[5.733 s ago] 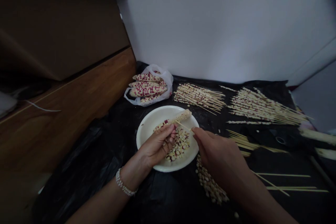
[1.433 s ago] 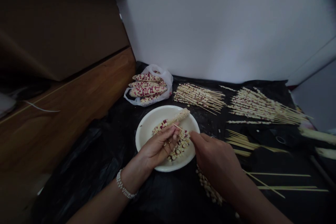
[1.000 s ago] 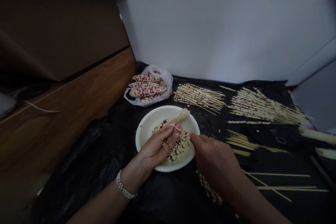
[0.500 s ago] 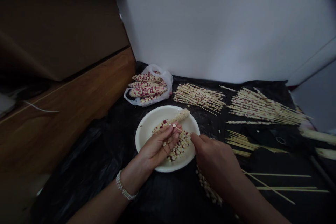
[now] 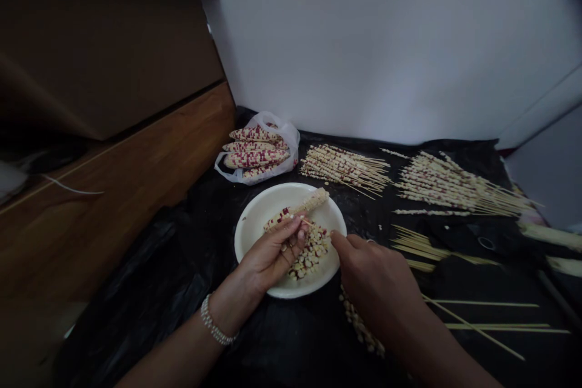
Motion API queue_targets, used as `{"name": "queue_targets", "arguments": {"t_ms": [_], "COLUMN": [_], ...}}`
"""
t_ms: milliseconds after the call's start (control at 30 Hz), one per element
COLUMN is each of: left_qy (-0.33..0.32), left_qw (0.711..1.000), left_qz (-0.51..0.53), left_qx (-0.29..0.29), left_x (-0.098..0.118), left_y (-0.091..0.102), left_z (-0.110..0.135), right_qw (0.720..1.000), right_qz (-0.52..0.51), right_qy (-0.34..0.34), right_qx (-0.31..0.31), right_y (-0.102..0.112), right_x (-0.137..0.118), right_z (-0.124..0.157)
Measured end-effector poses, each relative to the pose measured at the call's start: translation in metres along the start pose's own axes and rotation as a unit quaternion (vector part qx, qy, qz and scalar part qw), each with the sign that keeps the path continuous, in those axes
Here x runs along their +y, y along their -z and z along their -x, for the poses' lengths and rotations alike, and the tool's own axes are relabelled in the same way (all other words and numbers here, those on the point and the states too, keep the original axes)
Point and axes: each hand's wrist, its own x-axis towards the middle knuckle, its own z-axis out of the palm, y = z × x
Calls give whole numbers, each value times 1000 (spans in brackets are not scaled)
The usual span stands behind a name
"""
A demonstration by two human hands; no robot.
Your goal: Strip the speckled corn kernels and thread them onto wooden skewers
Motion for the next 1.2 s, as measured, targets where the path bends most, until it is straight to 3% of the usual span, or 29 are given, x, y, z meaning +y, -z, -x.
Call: {"name": "queue_targets", "arguments": {"t_ms": [833,1000,1200], "left_qy": [31,53,97], "left_qw": [999,997,990], "left_qz": [-7,-48,-39], "left_qx": [-4,-29,-92], "left_x": [0,-5,-2], "left_y": [-2,-2,3], "left_z": [2,5,4], "right_qw": [999,999,998], "right_qz": [-39,-48,-45], "right_qy": [6,12,-13], "right_qx": [-13,5,-51], "right_y": [-2,-7,0], "right_x": [-6,-8,-5], "right_z": [-3,-1,-5]}}
